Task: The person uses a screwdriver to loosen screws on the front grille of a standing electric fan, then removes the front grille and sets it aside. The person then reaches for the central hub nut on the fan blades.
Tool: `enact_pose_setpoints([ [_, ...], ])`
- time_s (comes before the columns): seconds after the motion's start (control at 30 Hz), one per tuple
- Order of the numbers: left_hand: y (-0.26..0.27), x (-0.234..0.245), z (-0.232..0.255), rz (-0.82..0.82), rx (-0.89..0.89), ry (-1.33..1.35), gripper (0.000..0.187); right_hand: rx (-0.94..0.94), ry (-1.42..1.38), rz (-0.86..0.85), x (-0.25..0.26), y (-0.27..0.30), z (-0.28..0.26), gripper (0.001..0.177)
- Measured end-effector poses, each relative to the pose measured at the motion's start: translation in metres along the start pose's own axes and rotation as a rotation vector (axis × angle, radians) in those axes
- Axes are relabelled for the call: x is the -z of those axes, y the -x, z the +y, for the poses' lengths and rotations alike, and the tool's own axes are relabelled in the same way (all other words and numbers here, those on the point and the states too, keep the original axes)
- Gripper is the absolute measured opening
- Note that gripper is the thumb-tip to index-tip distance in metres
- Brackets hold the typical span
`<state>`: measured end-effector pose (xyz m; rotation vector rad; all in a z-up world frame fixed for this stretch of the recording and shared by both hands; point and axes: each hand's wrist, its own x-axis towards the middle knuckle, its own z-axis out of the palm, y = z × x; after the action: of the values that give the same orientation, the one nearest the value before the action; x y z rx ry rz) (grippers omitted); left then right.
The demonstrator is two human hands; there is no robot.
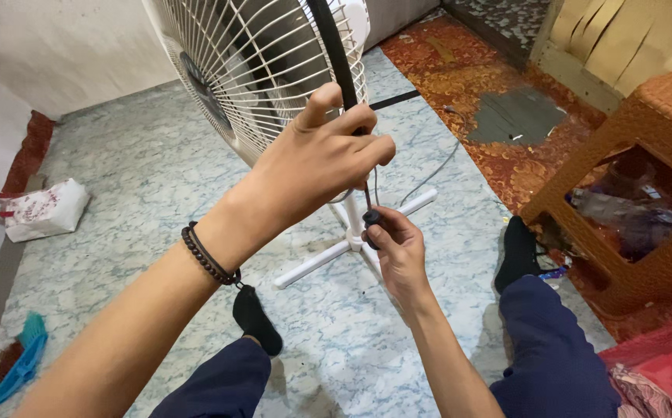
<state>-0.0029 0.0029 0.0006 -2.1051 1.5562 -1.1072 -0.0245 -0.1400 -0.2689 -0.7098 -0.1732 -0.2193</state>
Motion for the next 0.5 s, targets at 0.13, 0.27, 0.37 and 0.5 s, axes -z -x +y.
enact_pose_setpoints([
  [0.13,0.002,0.001,0.002,0.008,-0.022,-0.050,0.023,-0.020,0.021,0.003,0.005,0.003,-0.001,0.032],
  [0.27,0.004,0.002,0.005,0.009,-0.036,-0.187,0.020,-0.018,-0.005,-0.011,0.011,0.009,-0.001,0.030],
  [0.37,0.007,0.001,0.009,-0.002,-0.026,-0.189,0.025,-0.015,-0.002,-0.014,0.014,0.014,-0.002,0.029],
  [0.5,0.016,-0.005,0.012,0.044,0.015,-0.183,0.038,-0.040,0.027,0.008,0.015,0.020,-0.005,0.028],
])
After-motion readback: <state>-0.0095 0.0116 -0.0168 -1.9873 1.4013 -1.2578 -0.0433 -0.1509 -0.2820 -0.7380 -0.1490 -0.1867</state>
